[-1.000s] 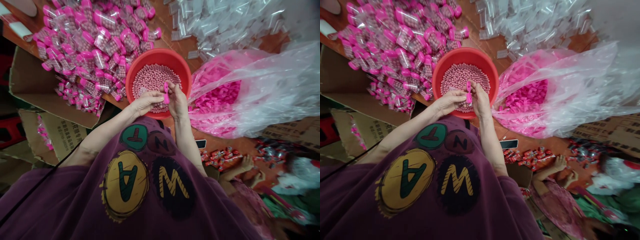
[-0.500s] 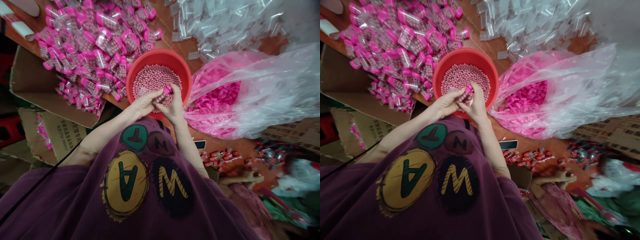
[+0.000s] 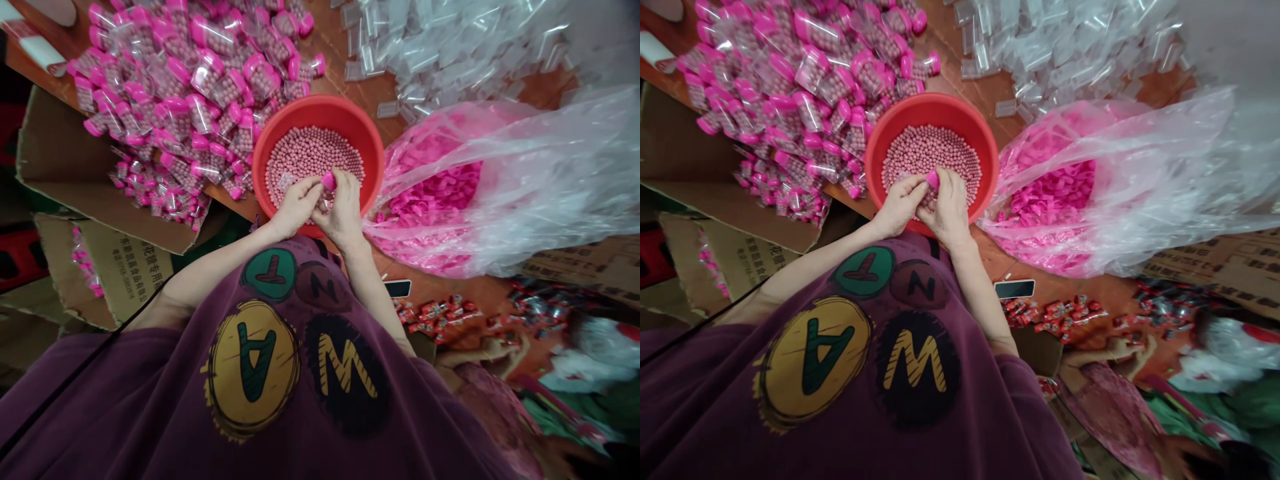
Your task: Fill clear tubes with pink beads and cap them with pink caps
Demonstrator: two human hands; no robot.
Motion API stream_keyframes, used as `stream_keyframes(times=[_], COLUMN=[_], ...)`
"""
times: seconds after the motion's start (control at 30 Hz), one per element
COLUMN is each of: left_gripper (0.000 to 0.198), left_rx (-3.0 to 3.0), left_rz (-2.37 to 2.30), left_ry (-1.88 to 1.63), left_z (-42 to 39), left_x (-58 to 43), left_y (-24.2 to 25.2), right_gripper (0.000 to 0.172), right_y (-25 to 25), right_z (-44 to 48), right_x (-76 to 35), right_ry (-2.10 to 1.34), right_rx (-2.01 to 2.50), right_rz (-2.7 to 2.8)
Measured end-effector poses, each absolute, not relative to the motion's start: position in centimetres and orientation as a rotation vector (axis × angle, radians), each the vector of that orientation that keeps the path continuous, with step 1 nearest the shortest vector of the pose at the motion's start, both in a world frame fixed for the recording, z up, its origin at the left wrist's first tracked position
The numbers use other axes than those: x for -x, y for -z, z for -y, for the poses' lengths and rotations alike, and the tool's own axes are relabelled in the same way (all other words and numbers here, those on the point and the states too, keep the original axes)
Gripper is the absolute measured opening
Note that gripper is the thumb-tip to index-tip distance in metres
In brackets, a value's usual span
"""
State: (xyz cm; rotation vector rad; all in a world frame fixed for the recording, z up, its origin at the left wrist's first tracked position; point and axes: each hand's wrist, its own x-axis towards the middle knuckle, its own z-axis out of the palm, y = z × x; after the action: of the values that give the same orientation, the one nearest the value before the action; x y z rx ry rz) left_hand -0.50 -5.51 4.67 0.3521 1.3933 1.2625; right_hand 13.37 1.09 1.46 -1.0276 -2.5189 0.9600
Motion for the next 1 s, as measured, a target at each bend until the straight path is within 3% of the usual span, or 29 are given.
stream_keyframes(times=[0.2,0.43,0.63,1.0], left_gripper=[0.023,0.01,0.019,0.007], left_rx=[-0.282,-0.361,-0.3,-0.264], left_rz=[-1.394,-1.335,-1.552,-1.735], left_ry=[-1.253,-1.198,-1.258,-1.192], left_z=[5.1,4.9,4.1,4.1], left_x=[-0.1,0.8,0.2,1.1], left_y=[-5.4,-4.9,-2.5,-1.5], right_gripper=[0.091,0.073,0.045,0.044], right_y=[-3.1,-2.4,-1.1,1.5], right_z=[-0.2,-1.4,-1.3,-0.9], right_x=[-13.8,-13.4,-11.3,-9.5], right_ry=[-0.955,-0.972,-0.939,-1.019], right_rx=[1.101,1.136,1.235,1.336], right_rz=[2.569,2.564,2.562,2.571])
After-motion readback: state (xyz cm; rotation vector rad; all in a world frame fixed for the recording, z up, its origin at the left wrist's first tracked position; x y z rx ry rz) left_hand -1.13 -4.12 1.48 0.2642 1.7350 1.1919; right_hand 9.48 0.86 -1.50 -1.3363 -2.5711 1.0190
